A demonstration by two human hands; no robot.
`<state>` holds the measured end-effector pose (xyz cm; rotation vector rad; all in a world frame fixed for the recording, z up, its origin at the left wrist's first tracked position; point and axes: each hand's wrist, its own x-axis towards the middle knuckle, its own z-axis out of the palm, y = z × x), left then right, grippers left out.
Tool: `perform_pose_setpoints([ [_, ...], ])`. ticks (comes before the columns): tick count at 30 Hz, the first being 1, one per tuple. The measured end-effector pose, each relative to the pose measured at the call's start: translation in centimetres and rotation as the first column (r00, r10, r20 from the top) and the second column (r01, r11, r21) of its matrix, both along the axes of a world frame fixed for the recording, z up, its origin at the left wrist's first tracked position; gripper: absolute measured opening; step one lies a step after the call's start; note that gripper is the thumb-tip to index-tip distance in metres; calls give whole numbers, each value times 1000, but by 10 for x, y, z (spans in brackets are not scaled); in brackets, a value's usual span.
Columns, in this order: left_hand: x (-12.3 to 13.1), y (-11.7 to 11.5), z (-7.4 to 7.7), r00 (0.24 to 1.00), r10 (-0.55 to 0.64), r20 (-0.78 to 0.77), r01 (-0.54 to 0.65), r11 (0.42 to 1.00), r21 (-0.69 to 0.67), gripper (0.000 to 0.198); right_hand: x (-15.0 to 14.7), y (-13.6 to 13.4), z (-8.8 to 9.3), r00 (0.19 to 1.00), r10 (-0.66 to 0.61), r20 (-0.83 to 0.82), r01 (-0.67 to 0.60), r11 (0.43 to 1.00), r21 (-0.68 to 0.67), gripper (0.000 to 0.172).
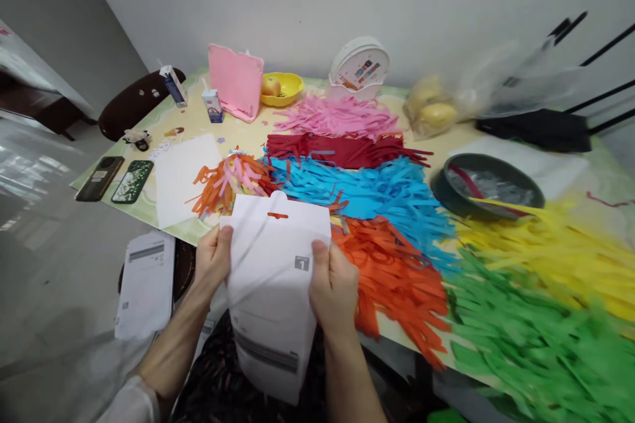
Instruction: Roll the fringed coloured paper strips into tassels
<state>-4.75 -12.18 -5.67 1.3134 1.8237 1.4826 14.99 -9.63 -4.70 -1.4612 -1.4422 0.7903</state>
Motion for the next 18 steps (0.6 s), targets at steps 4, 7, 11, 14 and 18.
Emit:
perform_pose_setpoints([
  [4, -13, 9, 9, 991, 125, -48, -122, 991, 58, 47, -6, -4, -5, 976, 189, -104, -199, 975, -102, 43],
  [7, -20, 16, 13, 980, 194, 37, -197, 977, 76, 46, -6, -4, -8, 967, 254, -38, -257, 959, -124, 41],
  [11, -11, 12, 9, 984, -40, 173, 51, 997, -61, 42, -1, 6, -7, 998, 52, 42, -50, 997, -54, 44],
  [14, -6, 7, 4, 988, -54, 142, 70, 991, -114, 45, -1, 10, -3, 999, 37, 19, -36, 997, -62, 42],
  [18, -13, 11, 4, 988, 127, 82, -127, 992, -14, 49, -7, 7, -8, 976, 173, -133, -195, 965, -173, 44],
])
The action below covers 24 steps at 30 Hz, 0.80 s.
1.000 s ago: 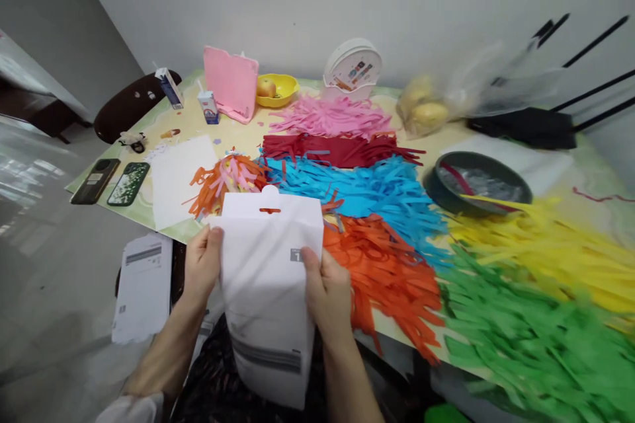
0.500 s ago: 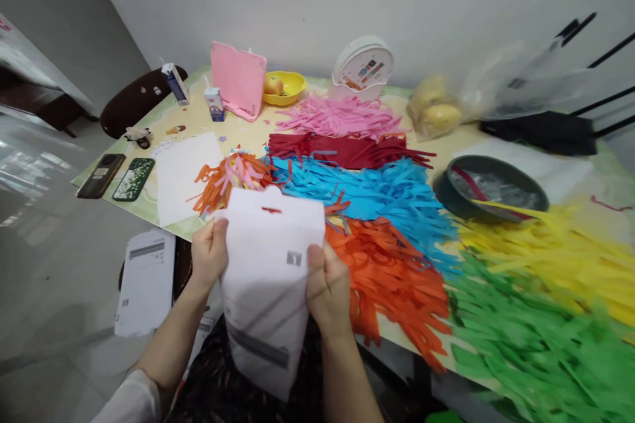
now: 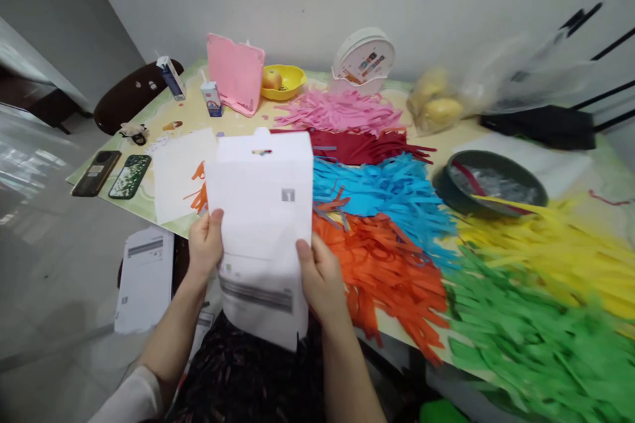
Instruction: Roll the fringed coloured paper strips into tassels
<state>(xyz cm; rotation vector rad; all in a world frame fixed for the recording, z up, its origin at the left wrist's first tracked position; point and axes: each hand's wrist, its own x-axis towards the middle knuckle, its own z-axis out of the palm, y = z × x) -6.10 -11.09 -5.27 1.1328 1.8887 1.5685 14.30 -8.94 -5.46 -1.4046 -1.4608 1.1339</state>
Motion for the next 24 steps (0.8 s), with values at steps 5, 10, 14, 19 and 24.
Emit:
perform_pose_setpoints([
  [5, 1, 4, 0, 974, -152, 166, 155, 988, -1, 36, 1, -2, -11, 985, -110, 130, 100, 992, 81, 49],
  [10, 7, -20, -11, 986, -139, 88, 144, 988, -53, 27, 7, -1, -14, 993, -88, 74, 85, 995, 46, 44],
  [14, 6, -42, -19, 949, -315, 5, 312, 939, -142, 20, 7, 12, -5, 965, -150, -216, 165, 985, 55, 48],
  [19, 15, -40, -13, 925, -299, 234, 320, 946, -58, 30, -5, 15, 3, 946, -153, -287, 173, 984, 44, 65],
  [24, 24, -26, -1, 846, -181, 502, 137, 983, 123, 43, -12, -2, -2, 939, -172, -298, 161, 985, -62, 48],
])
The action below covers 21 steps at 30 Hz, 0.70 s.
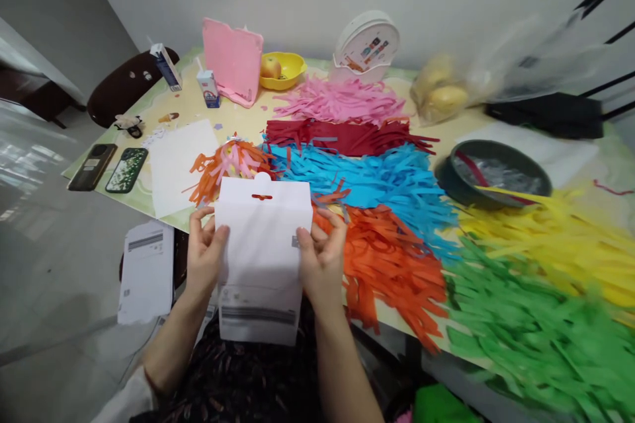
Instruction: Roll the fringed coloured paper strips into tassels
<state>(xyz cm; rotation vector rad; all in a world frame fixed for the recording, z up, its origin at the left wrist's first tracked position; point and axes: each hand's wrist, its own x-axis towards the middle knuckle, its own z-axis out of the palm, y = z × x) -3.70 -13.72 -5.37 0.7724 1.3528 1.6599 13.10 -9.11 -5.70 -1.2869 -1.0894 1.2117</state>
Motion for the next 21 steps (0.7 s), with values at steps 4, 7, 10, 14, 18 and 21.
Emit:
perform_pose_setpoints([
  [4, 1, 3, 3, 1000, 17, -11, -17, 1000, -15, 38, 2, -6, -6, 989, -148, 23, 146, 986, 74, 32],
  [7, 0, 5, 3, 990, 121, -72, -121, 993, -2, 32, 2, -9, -9, 985, -174, -6, 174, 979, 107, 30],
  [10, -2, 8, 3, 986, 157, -57, -158, 987, -7, 28, 2, -11, -10, 982, -183, -37, 186, 977, 107, 29],
  [14, -4, 8, 2, 979, 200, -41, -198, 979, 35, 26, 4, -9, -9, 979, -198, -38, 201, 973, 109, 28],
  [18, -7, 7, 1, 979, 202, -11, -201, 977, 75, 27, 5, -6, -11, 970, -241, -28, 243, 958, 152, 23],
  [21, -8, 6, 2, 985, 170, 16, -171, 984, 47, 25, 5, -6, -13, 967, -232, -108, 248, 952, 180, 20],
])
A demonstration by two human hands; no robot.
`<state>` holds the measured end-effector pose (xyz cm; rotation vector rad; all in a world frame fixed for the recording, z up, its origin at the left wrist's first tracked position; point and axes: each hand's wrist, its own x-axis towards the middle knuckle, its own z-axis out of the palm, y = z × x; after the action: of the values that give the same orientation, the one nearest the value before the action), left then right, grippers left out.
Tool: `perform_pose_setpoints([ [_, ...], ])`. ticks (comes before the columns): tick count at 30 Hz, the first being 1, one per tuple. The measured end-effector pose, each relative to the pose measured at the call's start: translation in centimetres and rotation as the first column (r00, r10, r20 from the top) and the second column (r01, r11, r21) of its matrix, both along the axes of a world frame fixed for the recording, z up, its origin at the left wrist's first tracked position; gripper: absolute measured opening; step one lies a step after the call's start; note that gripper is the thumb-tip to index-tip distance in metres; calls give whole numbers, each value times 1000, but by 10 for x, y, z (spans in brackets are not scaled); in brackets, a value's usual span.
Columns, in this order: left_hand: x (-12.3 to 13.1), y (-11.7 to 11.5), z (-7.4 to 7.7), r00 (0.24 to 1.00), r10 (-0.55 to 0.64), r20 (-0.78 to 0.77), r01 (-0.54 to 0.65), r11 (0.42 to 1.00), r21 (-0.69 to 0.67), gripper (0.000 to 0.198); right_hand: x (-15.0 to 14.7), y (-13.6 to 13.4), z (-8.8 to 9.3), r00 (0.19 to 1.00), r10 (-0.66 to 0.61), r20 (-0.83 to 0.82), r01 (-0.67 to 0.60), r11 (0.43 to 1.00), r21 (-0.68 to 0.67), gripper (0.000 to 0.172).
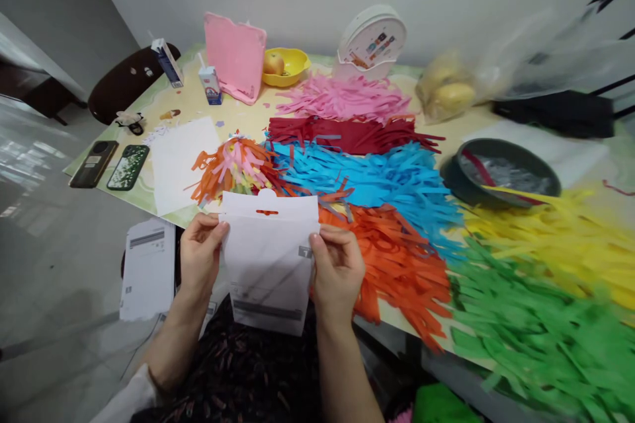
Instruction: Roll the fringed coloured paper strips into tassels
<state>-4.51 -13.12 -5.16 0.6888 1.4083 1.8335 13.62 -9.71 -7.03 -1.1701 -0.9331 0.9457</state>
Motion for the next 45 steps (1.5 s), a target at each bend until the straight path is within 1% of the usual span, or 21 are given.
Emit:
perform_pose_setpoints([
  [2, -1, 0, 1, 1000, -14, 17, 15, 1000, -15, 25, 1, -1, -1, 998, 16, -58, -16, 1000, 6, 19],
  [4, -2, 0, 1, 999, -20, 28, 20, 1000, -12, 24, 2, -3, 0, 995, 26, -92, -28, 999, -17, 19],
  [9, -5, 0, 0, 997, -47, 54, 48, 999, -25, 24, 6, -7, 4, 993, 49, -107, -58, 995, -81, 21],
  [12, -8, -1, -2, 997, -47, 66, 50, 998, -49, 23, 7, -7, 5, 986, 96, -133, -111, 988, -107, 33],
  [14, -10, -2, -3, 996, -51, 73, 55, 997, -55, 24, 8, -7, 4, 982, 109, -153, -128, 985, -118, 36],
  [17, -11, -2, -4, 992, -67, 107, 74, 995, -62, 26, 10, -8, 1, 979, 107, -172, -129, 984, -124, 30],
  [20, -12, -1, -5, 987, -92, 135, 105, 990, -93, 34, 13, -7, 0, 980, 129, -154, -149, 981, -126, 25],
  [22, -15, -1, -6, 985, -118, 122, 132, 985, -113, 32, 16, -4, 0, 977, 174, -124, -189, 975, -116, 22],
  [23, -17, -1, -5, 984, -143, 108, 156, 981, -115, 28, 19, -2, 1, 970, 219, -105, -230, 967, -107, 20],
  [26, -28, -1, -1, 954, -299, 16, 299, 949, -100, 20, 29, 8, 6, 914, 406, -7, -405, 911, -80, 19],
  [28, -36, -1, 5, 896, -436, -87, 428, 899, -96, 17, 38, 13, 10, 854, 512, 96, -506, 859, -79, 19],
  [31, -46, -1, 13, 748, -610, -261, 594, 791, -147, 14, 48, 18, 16, 736, 625, 261, -635, 771, -57, 13],
  [32, -48, -1, 15, 702, -641, -312, 622, 764, -172, 16, 51, 19, 18, 700, 649, 298, -670, 741, -41, 16],
  [33, -49, -1, 16, 667, -653, -358, 631, 751, -195, 20, 52, 19, 19, 674, 665, 322, -697, 717, -20, 22],
  [35, -50, -1, 18, 633, -640, -435, 613, 758, -223, 27, 51, 18, 21, 645, 683, 343, -724, 689, -10, 29],
  [37, -51, -1, 22, 598, -638, -485, 603, 757, -253, 31, 47, 17, 23, 617, 690, 379, -727, 684, -61, 25],
  [40, -53, 0, 34, 484, -700, -525, 646, 690, -325, 34, 38, 13, 25, 553, 693, 462, -719, 677, -155, 18],
  [41, -52, 1, 40, 453, -694, -560, 638, 691, -340, 35, 36, 12, 26, 547, 685, 482, -712, 683, -162, 18],
  [43, -45, 4, 54, 395, -622, -677, 562, 746, -357, 33, 30, 10, 29, 541, 669, 509, -707, 690, -155, 18],
  [44, -39, 6, 60, 343, -578, -740, 506, 778, -373, 31, 28, 9, 30, 538, 660, 524, -706, 692, -146, 18],
  [45, -33, 8, 66, 262, -555, -790, 452, 794, -407, 29, 26, 7, 32, 532, 652, 540, -710, 691, -135, 17],
])
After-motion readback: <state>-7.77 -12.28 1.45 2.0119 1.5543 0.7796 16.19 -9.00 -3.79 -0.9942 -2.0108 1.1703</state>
